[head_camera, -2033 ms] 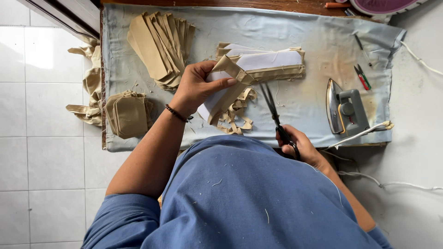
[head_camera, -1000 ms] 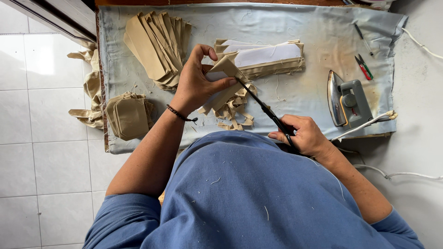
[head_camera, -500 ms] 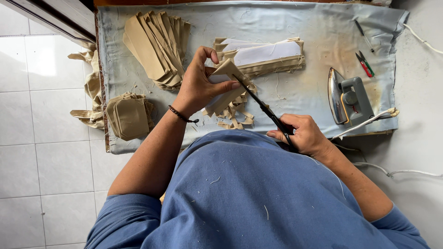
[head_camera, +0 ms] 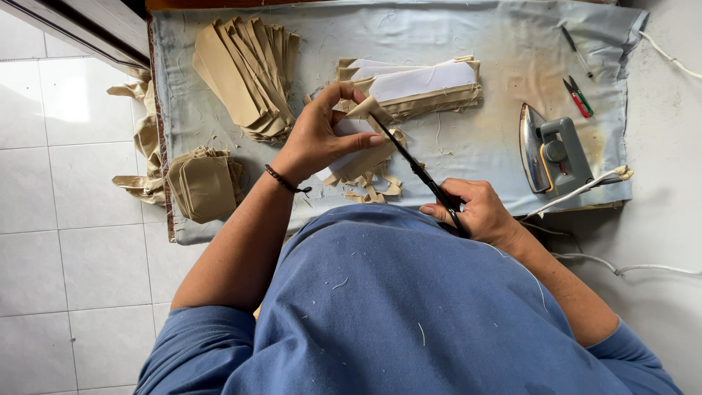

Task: The person folds a piece of beige fabric around a white paper template and uses scissors to trim the excess material along the template's edge. After cutting, the person removes the template and places the finished fabric piece onto a stack.

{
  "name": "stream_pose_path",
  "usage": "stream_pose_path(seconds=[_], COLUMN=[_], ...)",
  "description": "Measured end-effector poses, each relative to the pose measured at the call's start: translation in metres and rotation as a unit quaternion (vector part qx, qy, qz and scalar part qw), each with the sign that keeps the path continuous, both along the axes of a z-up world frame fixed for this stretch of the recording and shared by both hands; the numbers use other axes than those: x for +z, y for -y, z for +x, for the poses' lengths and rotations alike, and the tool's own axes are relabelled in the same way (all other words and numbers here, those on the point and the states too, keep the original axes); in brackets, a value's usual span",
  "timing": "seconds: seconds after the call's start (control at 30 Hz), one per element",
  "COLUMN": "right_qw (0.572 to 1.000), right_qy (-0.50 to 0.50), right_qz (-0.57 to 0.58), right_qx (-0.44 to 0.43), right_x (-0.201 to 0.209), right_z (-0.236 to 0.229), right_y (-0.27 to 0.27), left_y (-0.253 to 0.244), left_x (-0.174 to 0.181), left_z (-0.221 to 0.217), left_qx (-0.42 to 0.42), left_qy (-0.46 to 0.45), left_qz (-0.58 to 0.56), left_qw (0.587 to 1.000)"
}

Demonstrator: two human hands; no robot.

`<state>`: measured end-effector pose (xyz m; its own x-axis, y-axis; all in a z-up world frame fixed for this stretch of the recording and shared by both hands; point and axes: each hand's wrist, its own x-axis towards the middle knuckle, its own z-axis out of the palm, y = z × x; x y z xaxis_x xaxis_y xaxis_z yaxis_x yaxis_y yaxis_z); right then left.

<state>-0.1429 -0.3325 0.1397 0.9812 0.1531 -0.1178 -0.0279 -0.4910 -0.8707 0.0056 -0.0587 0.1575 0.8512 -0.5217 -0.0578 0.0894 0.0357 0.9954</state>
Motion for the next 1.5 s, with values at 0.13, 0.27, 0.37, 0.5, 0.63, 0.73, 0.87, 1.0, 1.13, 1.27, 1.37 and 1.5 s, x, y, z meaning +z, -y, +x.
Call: stream_pose_path(seconds=[0.13, 0.27, 0.37, 0.5, 0.63, 0.73, 0.87, 1.0, 1.13, 1.27, 1.37, 1.5], right_qw=[1.0, 0.999, 0.998, 0.996, 0.996, 0.996, 0.995, 0.993, 0.992, 0.993, 0.993, 0.993], right_qy=[0.003, -0.035, -0.057, -0.067, -0.041, -0.026, -0.001, 0.013, 0.023, 0.029, 0.027, 0.016], right_qz=[0.0, 0.019, 0.021, 0.004, -0.024, -0.043, -0.071, -0.095, -0.102, -0.098, -0.104, -0.111], right_qx=[-0.011, 0.006, 0.032, 0.053, 0.071, 0.073, 0.07, 0.068, 0.067, 0.066, 0.048, 0.025], right_x=[-0.007, -0.005, -0.005, -0.002, -0.001, 0.0, 0.002, -0.001, 0.005, 0.005, -0.003, -0.008], right_z=[-0.002, -0.002, 0.0, 0.004, 0.007, 0.008, 0.008, 0.007, 0.006, 0.005, 0.0, -0.005], right_y=[0.005, 0.008, 0.015, 0.021, 0.026, 0.028, 0.027, 0.03, 0.023, 0.015, 0.013, 0.008], left_y=[-0.01, -0.014, -0.015, -0.016, -0.013, -0.013, -0.013, -0.014, -0.015, -0.015, -0.02, -0.024], left_x=[-0.025, -0.01, 0.003, 0.017, 0.008, 0.005, -0.001, -0.007, -0.006, -0.002, -0.024, -0.014], left_z=[0.006, 0.004, 0.005, 0.005, 0.011, 0.014, 0.016, 0.02, 0.019, 0.02, 0.027, 0.025], left_qx=[-0.009, 0.005, -0.017, -0.068, -0.092, -0.106, -0.121, -0.131, -0.14, -0.157, -0.168, -0.184], left_qy=[-0.043, -0.04, -0.016, 0.003, -0.01, -0.004, -0.001, -0.003, -0.015, -0.013, -0.008, -0.006], left_qz=[0.032, 0.032, 0.043, 0.06, 0.078, 0.083, 0.095, 0.101, 0.098, 0.102, 0.104, 0.107], left_qw=[0.999, 0.999, 0.999, 0.996, 0.993, 0.991, 0.988, 0.986, 0.985, 0.982, 0.98, 0.977])
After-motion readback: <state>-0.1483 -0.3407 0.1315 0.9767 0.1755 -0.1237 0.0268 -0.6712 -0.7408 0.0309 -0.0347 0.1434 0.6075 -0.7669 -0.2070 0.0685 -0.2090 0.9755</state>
